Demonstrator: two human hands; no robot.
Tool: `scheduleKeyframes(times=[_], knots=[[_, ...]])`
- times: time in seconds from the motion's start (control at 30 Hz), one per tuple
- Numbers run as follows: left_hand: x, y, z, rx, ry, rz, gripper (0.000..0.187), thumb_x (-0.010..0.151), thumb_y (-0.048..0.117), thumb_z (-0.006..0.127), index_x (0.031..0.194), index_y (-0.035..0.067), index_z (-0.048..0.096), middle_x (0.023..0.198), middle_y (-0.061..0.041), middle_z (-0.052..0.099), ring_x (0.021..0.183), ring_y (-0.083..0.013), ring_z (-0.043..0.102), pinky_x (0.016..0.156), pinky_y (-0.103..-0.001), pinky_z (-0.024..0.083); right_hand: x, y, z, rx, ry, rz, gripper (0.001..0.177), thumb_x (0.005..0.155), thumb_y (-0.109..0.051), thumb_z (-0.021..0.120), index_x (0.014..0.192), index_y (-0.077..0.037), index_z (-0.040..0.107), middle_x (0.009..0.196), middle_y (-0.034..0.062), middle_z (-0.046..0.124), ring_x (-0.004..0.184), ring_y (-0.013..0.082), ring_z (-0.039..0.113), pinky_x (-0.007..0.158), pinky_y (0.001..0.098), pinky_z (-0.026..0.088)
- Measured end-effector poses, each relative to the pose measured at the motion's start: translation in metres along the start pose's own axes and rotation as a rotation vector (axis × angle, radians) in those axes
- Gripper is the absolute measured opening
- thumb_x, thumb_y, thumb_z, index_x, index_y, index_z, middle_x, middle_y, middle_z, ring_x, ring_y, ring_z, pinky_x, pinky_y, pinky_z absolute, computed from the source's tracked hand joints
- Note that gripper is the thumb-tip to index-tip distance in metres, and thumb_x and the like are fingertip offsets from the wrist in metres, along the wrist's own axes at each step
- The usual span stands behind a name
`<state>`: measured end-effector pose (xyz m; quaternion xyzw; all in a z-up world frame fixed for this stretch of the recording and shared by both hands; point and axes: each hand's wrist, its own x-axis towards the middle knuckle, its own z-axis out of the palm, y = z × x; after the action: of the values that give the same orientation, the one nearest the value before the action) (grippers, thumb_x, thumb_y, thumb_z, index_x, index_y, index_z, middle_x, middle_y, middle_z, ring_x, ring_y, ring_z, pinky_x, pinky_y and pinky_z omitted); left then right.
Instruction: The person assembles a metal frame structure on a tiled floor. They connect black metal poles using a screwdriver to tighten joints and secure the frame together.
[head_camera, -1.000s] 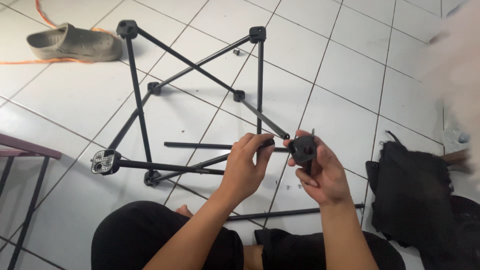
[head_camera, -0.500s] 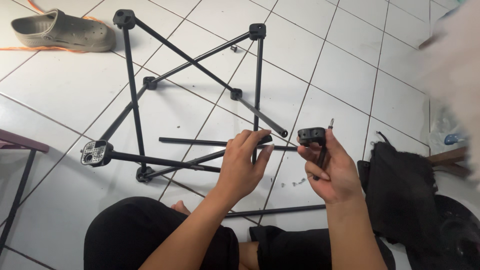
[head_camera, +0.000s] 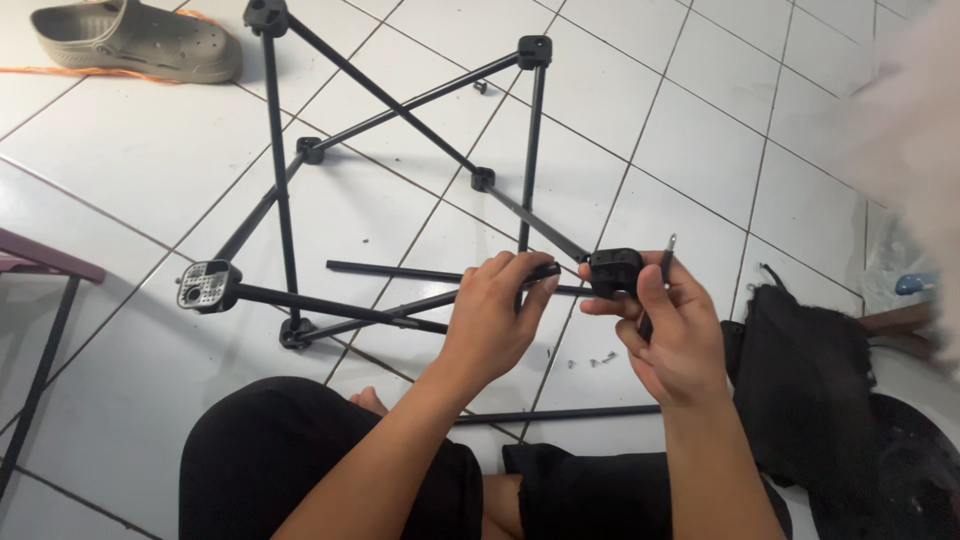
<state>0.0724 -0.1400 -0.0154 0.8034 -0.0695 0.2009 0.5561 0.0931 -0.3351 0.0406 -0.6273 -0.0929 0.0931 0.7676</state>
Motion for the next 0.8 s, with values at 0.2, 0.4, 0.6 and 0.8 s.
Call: scheduleKeyframes(times=[0.2,0.4,0.6,0.8], knots=[[0.001,0.001,-0.007,-0.021,-0.076,-0.036,0.019,0.097,0.023,0.067,0.110,0.010,0.071,0.084,-0.004,0.066,0.070,-0.0210,0.060,0.079,-0.038,0.044,0.019,-0.019,0.013,-0.485,-0.087,-0.269,0.035,0.108,-0.025,0.056,0.130,0.002,0.060,0.108,0.0150,0.074,0.087,0.0175,0.074,0.057,0.0180,0.043],[0.001,-0.001,-0.012,-0.030,-0.073,-0.015,0.018,0.095,0.021,0.068,0.107,0.008,0.071,0.085,-0.005,0.067,0.070,-0.0224,0.061,0.073,-0.039,0.047,0.038,-0.035,0.026,-0.997,-0.262,-0.155,0.033,0.099,-0.011,0.065,0.132,-0.004,0.068,0.106,0.0093,0.077,0.087,0.0173,0.067,0.074,0.0273,0.055],[-0.003,-0.007,-0.009,-0.040,-0.084,-0.028,0.015,0.095,0.019,0.071,0.102,0.006,0.070,0.088,-0.007,0.066,0.075,-0.0247,0.064,0.067,-0.039,0.051,0.040,-0.034,0.032,-0.973,-0.471,-0.264,0.027,0.090,-0.002,0.068,0.116,-0.005,0.073,0.127,0.0075,0.072,0.104,0.0137,0.074,0.086,0.0276,0.062],[-0.004,-0.012,-0.009,-0.087,-0.069,-0.033,0.016,0.094,0.017,0.072,0.104,0.004,0.069,0.088,-0.009,0.066,0.076,-0.0266,0.065,0.068,-0.039,0.052,0.046,-0.025,0.025,-0.905,-0.380,-0.136,0.018,0.087,-0.004,0.074,0.105,-0.004,0.076,0.126,0.0071,0.074,0.058,0.0021,0.054,0.048,0.0186,0.041]])
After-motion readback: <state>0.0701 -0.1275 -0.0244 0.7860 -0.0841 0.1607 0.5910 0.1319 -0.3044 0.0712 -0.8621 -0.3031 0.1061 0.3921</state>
